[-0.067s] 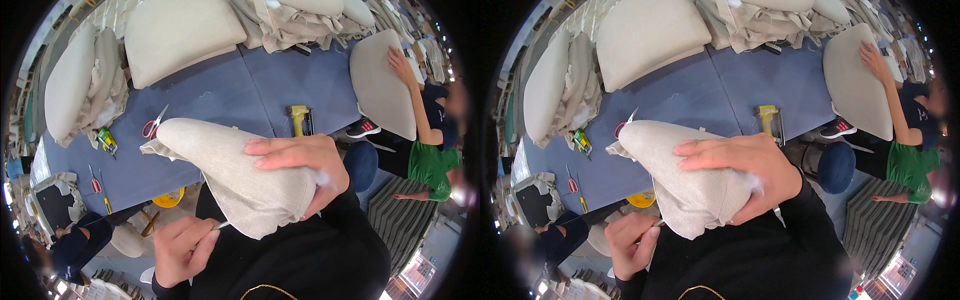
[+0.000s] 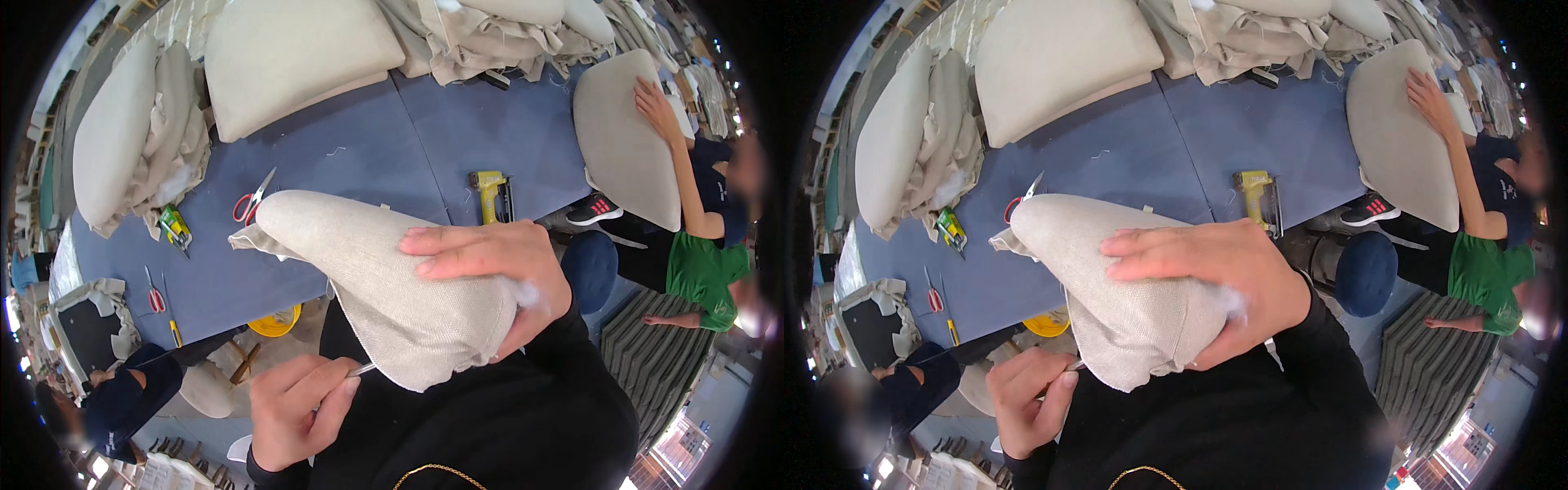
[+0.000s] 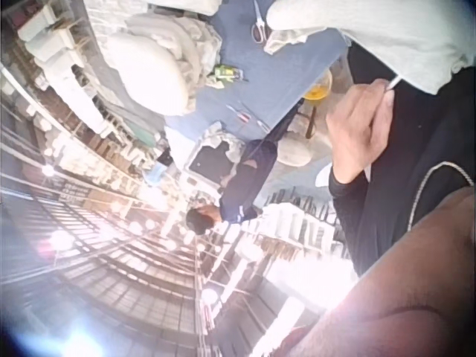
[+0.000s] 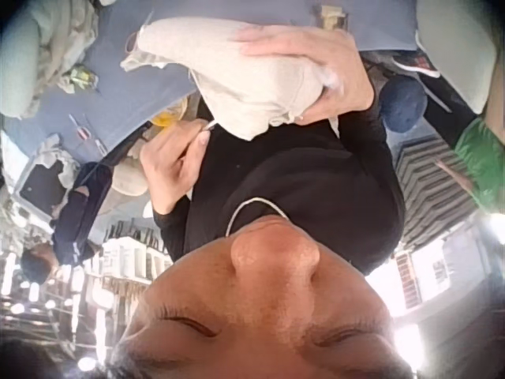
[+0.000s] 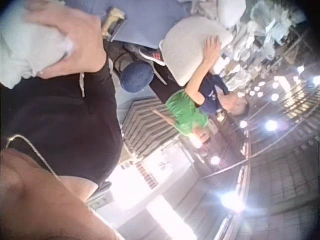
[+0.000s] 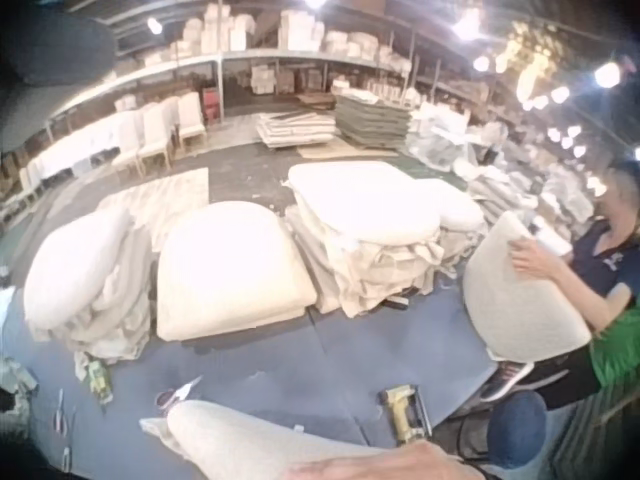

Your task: The person covers a foam cushion with fabric, using a staple gun to secure the material to the underside. They use a screwdriver to tuck and smooth the fabric into the edges and corners, then trim excess material with scissors. The process is repeated for multiple cushions on a workbench.

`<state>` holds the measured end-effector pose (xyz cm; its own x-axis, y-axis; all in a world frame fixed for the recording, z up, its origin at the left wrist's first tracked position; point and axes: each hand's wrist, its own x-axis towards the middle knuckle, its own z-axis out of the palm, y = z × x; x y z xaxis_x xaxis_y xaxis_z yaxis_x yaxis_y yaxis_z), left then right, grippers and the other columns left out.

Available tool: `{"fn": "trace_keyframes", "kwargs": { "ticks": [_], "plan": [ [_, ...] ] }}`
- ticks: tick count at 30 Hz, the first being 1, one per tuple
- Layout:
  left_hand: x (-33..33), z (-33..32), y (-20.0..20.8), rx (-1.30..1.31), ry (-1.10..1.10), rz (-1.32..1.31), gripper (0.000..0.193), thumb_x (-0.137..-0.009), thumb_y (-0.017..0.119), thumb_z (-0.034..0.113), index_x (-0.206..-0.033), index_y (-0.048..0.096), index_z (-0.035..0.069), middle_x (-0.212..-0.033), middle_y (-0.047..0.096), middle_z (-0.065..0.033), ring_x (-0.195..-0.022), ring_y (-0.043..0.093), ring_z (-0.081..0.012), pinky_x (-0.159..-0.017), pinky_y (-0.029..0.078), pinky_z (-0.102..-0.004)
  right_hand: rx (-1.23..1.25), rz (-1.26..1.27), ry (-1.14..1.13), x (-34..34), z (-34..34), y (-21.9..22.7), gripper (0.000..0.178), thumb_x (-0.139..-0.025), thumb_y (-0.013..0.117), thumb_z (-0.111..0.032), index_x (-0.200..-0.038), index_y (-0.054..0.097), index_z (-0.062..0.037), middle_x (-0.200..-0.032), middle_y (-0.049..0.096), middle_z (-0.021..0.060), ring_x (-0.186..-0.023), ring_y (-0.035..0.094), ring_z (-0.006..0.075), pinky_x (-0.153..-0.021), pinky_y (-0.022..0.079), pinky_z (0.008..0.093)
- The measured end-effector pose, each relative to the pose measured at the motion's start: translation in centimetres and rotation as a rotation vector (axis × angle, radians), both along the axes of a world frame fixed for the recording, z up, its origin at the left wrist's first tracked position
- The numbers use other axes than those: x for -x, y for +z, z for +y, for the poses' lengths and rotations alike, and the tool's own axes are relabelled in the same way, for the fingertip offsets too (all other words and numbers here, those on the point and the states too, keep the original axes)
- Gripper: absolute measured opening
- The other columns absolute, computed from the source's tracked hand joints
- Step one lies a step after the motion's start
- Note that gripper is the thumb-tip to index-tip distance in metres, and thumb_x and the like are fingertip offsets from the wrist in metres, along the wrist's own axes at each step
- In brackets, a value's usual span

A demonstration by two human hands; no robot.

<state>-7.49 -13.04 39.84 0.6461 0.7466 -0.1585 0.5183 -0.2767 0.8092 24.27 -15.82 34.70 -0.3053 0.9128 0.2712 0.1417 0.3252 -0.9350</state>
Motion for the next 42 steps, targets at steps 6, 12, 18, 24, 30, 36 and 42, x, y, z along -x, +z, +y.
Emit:
{"fn": "trace_keyframes", "kwargs": {
  "ticks": [6,12,18,24,30,36,42],
  "plan": [
    [0.3,0.4,0.4,-0.01,-0.027,0.041,0.012,-0.084,0.075,0.006,-0.091,0.077,-0.003,-0.079,0.072,-0.0138,-0.064,0.068,-0.0264,-0.06,0.05,-0.0333,-0.017,0.003,-0.014,1.0,-0.1,-0.1,0.084,-0.056,0.098,-0.017,-0.135,0.071,-0.0045,-0.139,0.071,0.0206,-0.13,0.069,0.0355,-0.107,0.058,0.0425],
    [1.7,0.1,-1.8,-0.039,0.003,-0.026,0.01,-0.082,0.079,0.007,-0.091,0.079,0.002,-0.08,0.074,-0.0099,-0.062,0.069,-0.0241,-0.057,0.052,-0.0324,-0.058,0.05,-0.015,1.0,0.0,-0.7,0.085,-0.054,0.098,-0.016,-0.135,0.071,-0.005,-0.14,0.07,0.0209,-0.129,0.07,0.0364,-0.106,0.059,0.0432],
    [-0.3,-0.4,-1.3,-0.08,0.078,-0.06,0.011,-0.083,0.077,0.008,-0.088,0.077,-0.001,-0.078,0.073,-0.0109,-0.062,0.067,-0.0218,-0.058,0.05,-0.0316,-0.073,-0.006,-0.016,0.7,0.6,-0.4,0.083,-0.054,0.097,-0.013,-0.131,0.072,-0.002,-0.14,0.07,0.0222,-0.127,0.071,0.0372,-0.104,0.059,0.0422],
    [0.6,-0.1,-2.1,0.01,0.151,-0.065,0.011,-0.084,0.076,0.008,-0.085,0.074,-0.004,-0.076,0.072,-0.0126,-0.064,0.067,-0.0218,-0.06,0.049,-0.0308,-0.113,0.111,-0.025,0.0,1.1,-1.3,0.072,-0.055,0.096,-0.009,-0.122,0.07,-0.0012,-0.138,0.069,0.0289,-0.126,0.07,0.0443,-0.108,0.056,0.05],
    [-0.1,0.2,-4.5,0.015,0.137,-0.168,0.007,-0.085,0.078,0.005,-0.09,0.078,-0.001,-0.079,0.074,-0.011,-0.064,0.069,-0.0221,-0.06,0.051,-0.0305,-0.321,0.211,0.043,-0.6,2.0,-3.0,0.064,-0.066,0.095,-0.007,-0.121,0.063,-0.0077,-0.136,0.066,0.0349,-0.124,0.069,0.0517,-0.111,0.049,0.0691],
    [-1.4,0.7,-3.5,-0.011,0.134,-0.174,0.01,-0.085,0.078,0.006,-0.092,0.078,-0.002,-0.078,0.074,-0.0116,-0.063,0.068,-0.0231,-0.06,0.05,-0.0313,-0.35,0.262,0.068,-0.1,2.0,-3.5,0.064,-0.07,0.095,-0.008,-0.125,0.062,-0.0107,-0.136,0.066,0.0348,-0.124,0.069,0.0502,-0.112,0.047,0.0736],
    [-1.4,0.9,-1.1,0.023,0.131,-0.08,0.012,-0.086,0.076,0.007,-0.09,0.077,-0.003,-0.077,0.072,-0.0114,-0.062,0.065,-0.0228,-0.06,0.048,-0.0314,-0.25,0.258,0.072,0.0,1.5,-3.3,0.074,-0.067,0.098,-0.005,-0.128,0.056,-0.0105,-0.138,0.065,0.0356,-0.127,0.069,0.0492,-0.113,0.048,0.0673]
  ]
}}
